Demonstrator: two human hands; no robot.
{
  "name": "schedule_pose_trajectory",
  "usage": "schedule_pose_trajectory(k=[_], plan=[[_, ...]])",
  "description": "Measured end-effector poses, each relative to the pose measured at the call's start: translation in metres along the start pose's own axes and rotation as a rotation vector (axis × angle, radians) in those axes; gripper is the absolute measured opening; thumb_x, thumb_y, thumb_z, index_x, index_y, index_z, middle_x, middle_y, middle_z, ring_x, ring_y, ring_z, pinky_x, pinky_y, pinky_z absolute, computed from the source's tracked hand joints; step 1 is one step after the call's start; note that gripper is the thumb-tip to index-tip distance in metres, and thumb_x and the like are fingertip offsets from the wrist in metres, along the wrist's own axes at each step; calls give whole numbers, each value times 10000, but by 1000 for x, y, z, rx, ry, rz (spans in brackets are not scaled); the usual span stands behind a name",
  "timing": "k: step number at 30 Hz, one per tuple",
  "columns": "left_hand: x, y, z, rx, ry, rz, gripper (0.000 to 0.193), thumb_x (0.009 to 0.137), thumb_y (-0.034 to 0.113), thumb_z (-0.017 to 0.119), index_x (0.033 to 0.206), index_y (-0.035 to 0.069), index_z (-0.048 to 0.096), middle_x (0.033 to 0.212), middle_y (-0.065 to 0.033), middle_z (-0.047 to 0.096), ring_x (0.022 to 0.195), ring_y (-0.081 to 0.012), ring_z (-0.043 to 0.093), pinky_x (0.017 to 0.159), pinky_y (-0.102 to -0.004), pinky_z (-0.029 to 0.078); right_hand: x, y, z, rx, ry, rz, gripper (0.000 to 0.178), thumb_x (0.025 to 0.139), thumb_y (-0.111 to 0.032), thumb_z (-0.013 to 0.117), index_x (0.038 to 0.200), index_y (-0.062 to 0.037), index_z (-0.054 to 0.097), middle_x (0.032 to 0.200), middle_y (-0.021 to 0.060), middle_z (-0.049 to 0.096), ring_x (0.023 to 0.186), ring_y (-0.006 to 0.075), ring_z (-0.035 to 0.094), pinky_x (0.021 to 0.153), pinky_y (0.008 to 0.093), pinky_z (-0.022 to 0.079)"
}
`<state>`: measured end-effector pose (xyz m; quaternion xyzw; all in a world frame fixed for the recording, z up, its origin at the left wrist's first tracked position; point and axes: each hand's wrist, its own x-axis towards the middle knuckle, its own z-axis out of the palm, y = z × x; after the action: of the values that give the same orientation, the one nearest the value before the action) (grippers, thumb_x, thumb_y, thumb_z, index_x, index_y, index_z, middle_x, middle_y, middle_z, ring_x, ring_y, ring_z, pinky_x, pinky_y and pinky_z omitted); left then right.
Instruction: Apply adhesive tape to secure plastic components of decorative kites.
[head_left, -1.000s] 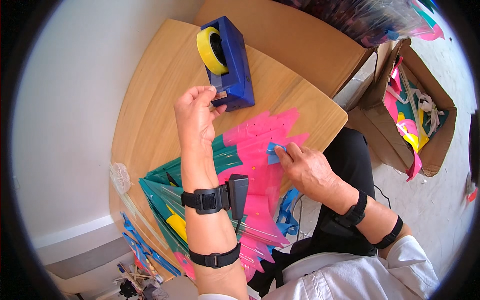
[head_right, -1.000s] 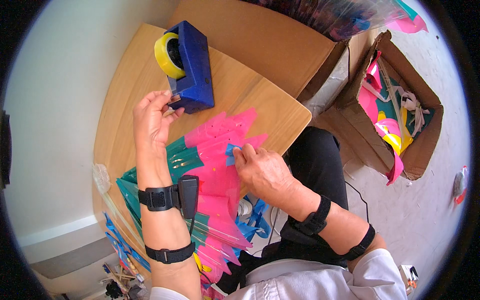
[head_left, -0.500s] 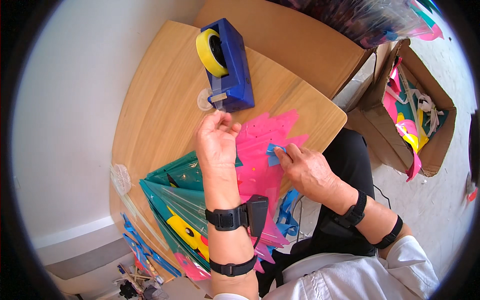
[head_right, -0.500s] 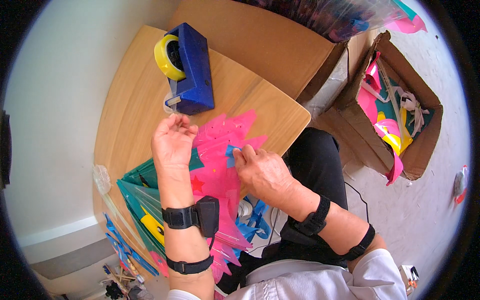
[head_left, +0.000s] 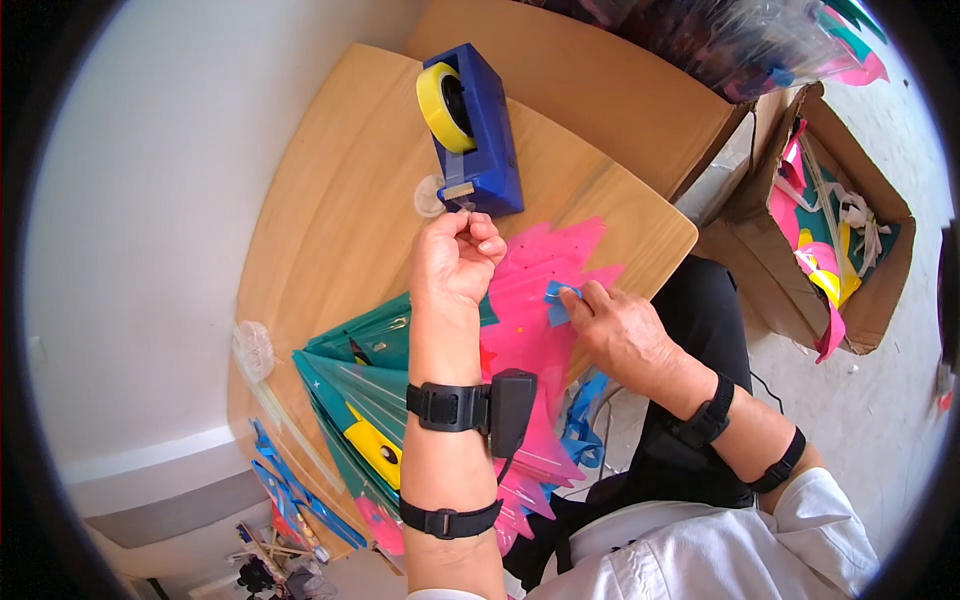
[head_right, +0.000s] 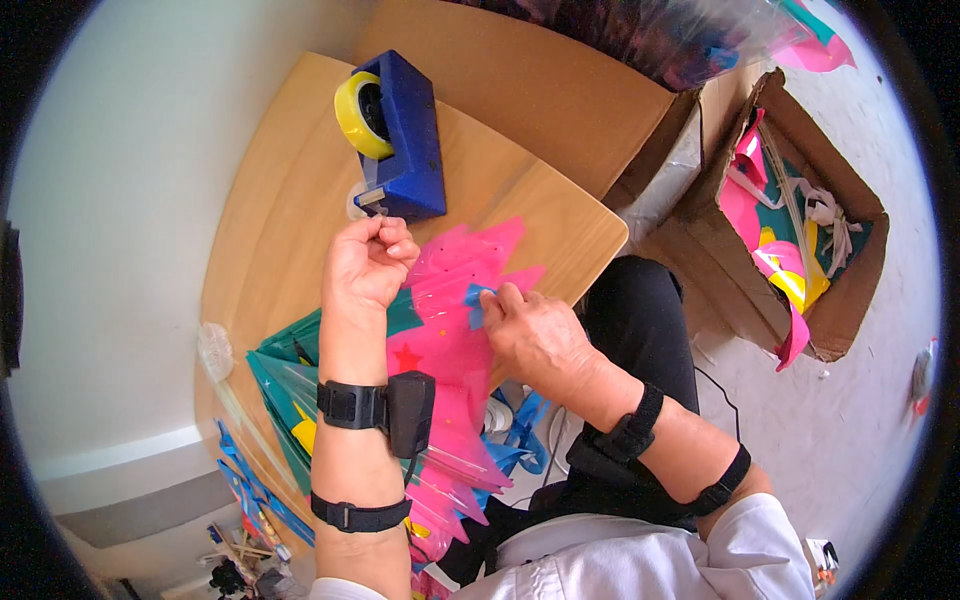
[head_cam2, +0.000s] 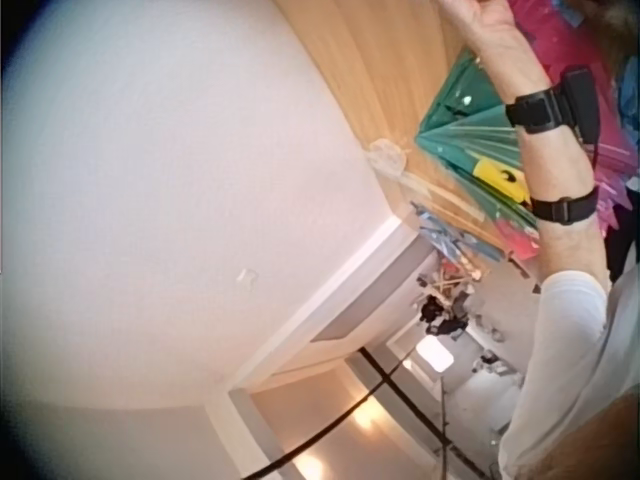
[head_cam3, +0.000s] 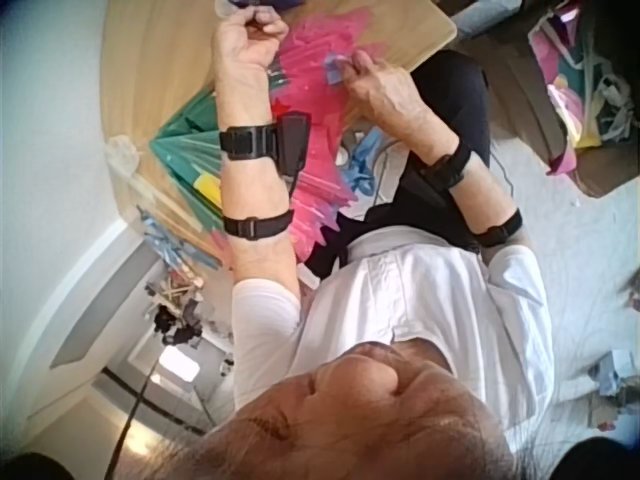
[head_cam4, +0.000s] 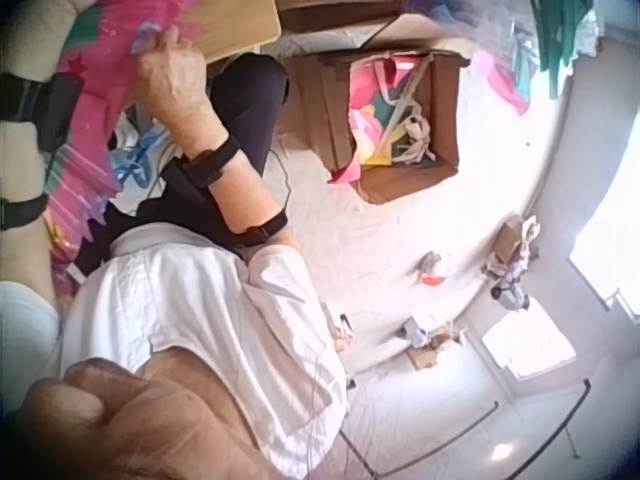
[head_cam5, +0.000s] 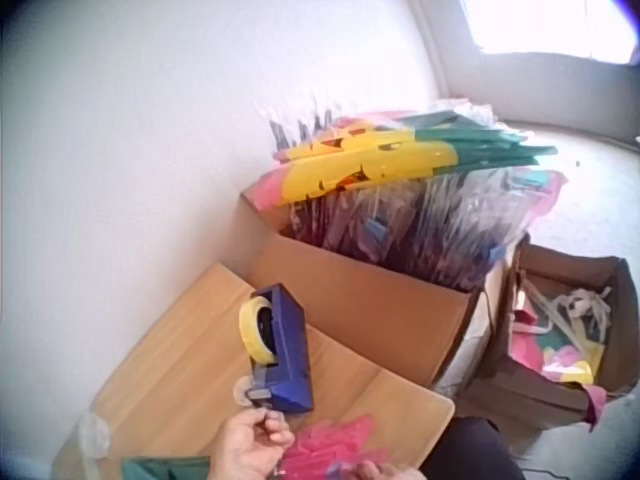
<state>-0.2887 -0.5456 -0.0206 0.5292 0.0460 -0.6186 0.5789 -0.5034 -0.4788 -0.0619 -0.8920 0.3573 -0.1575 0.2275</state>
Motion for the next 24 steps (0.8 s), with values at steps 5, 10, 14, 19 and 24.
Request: schedule_pose_trajectory(k=[5, 10, 14, 19, 24], plan=[[13, -19, -12, -77, -23, -127, 32, 839, 4, 483, 816, -12, 468, 702, -64, 458, 587, -147, 475, 506, -280, 384, -2, 1, 4, 4, 43, -1, 385, 759, -104, 599, 1102, 63, 552, 831, 125, 544, 730, 284, 631, 607, 375, 526], [-34, -43, -18, 381, -114, 235, 64, 879, 16, 554, 827, 19, 517, 727, -52, 518, 597, -107, 467, 516, -256, 394, 1, 0, 0, 21, 14, 0, 342, 763, -103, 595, 1059, 62, 552, 806, 131, 539, 706, 287, 630, 597, 386, 524], [-41, -27, -25, 1283, -342, 347, 70, 886, 59, 599, 830, 34, 565, 689, 6, 529, 641, -59, 494, 539, -225, 411, 0, 4, -3, 31, 9, -7, 312, 765, -94, 590, 1033, 62, 550, 800, 140, 539, 701, 295, 629, 603, 395, 526], [-36, -23, -12, 1712, -510, 437, 94, 822, 51, 624, 787, 2, 552, 644, -64, 513, 620, -148, 491, 575, -313, 420, 1, 3, -3, 30, -5, -20, 308, 766, -85, 587, 1032, 67, 558, 808, 143, 542, 702, 299, 630, 611, 399, 527], [-29, -22, -2, 1898, -522, 457, 90, 809, 48, 621, 796, 4, 544, 661, -136, 490, 613, -230, 472, 593, -341, 417, 3, 3, -5, 1, -25, -30, 301, 776, -91, 588, 1031, 68, 567, 807, 141, 542, 702, 294, 631, 605, 391, 527]])
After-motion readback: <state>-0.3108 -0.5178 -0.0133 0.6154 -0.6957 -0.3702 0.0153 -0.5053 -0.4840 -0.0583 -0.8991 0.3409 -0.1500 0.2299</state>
